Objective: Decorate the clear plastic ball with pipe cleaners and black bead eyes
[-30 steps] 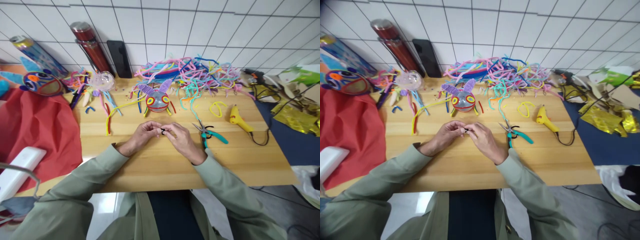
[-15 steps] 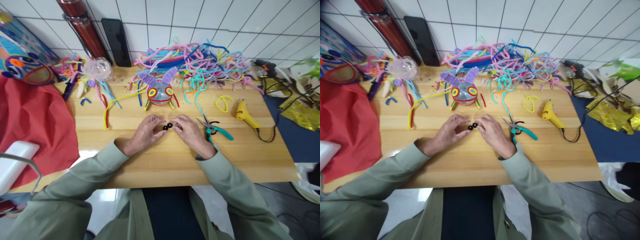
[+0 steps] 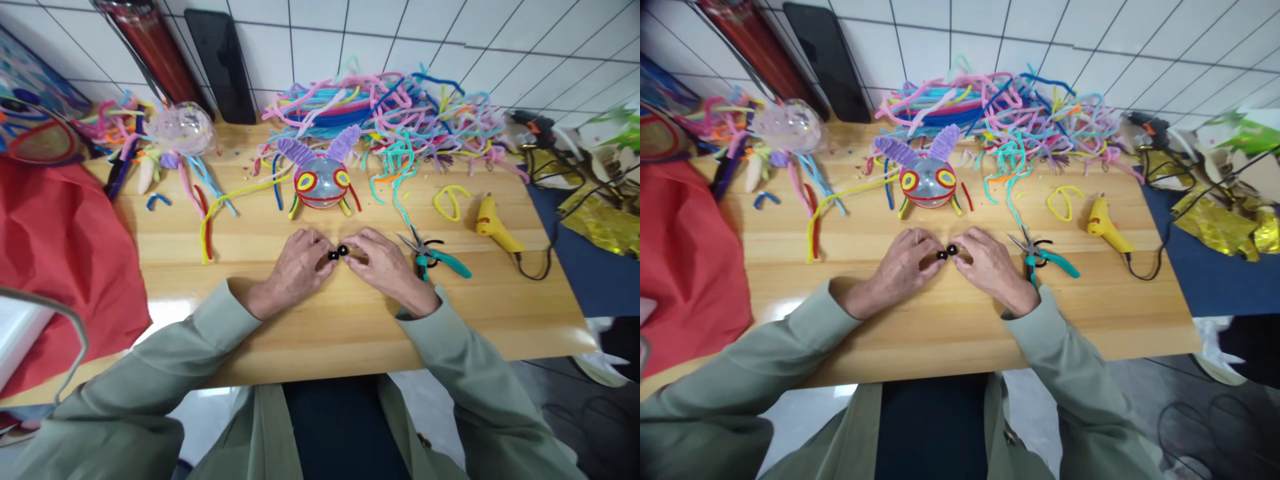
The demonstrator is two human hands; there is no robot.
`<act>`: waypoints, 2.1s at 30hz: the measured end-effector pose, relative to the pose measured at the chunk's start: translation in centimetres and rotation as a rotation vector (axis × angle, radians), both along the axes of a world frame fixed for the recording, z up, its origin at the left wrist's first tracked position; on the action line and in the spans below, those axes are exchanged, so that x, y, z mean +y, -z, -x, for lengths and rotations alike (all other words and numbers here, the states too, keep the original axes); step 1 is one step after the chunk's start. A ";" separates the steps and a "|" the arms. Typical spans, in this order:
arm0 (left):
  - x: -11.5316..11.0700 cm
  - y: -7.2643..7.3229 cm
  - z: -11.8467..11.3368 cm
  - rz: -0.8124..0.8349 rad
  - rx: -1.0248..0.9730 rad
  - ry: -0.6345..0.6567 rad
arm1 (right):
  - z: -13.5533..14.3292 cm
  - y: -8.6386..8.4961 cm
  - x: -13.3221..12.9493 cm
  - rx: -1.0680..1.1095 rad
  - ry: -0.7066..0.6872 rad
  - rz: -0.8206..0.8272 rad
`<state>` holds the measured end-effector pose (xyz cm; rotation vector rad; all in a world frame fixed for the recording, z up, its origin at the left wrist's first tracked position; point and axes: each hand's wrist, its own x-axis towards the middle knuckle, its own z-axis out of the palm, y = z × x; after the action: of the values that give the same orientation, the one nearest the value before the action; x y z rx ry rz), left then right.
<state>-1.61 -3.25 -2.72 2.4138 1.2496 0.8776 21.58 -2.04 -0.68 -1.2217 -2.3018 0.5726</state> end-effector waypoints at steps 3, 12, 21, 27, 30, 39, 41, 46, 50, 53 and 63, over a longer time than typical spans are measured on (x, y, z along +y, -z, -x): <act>0.1 0.2 0.2 -0.003 -0.007 -0.001 | 0.0 0.1 0.0 -0.013 0.000 -0.017; 0.2 0.1 0.3 0.006 -0.065 -0.022 | 0.0 0.0 0.0 -0.019 -0.045 -0.020; -0.3 -0.1 0.3 0.019 -0.050 -0.050 | 0.0 0.2 -0.2 -0.009 -0.068 -0.016; -0.2 -0.2 0.3 0.010 -0.035 -0.044 | 0.1 -0.1 -0.5 0.012 -0.043 -0.023; -0.2 -0.2 0.3 0.007 -0.032 -0.041 | 0.4 -0.1 -0.7 -0.016 0.007 -0.041; -0.2 -0.1 0.3 0.018 -0.057 -0.035 | 0.7 0.3 -0.6 -0.070 0.001 -0.064; -0.2 -0.1 0.3 0.006 -0.048 -0.037 | 0.6 0.3 -0.6 -0.053 -0.025 -0.059; 0.0 0.1 0.4 -0.045 -0.033 -0.021 | 0.5 0.7 -0.5 -0.024 -0.048 -0.051; 0.0 0.2 0.5 -0.039 -0.008 -0.015 | 0.6 0.8 -0.4 -0.013 -0.044 -0.055; 0.1 0.2 0.5 -0.052 -0.015 -0.019 | 0.7 0.6 -0.5 0.011 -0.030 -0.049; 0.0 0.4 0.4 -0.098 -0.040 -0.012 | 1.1 0.2 -0.8 0.008 -0.006 -0.087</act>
<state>-2.01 -3.24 -3.08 2.4529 1.2345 1.0079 20.48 -2.80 -0.92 -1.1693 -2.2993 0.4731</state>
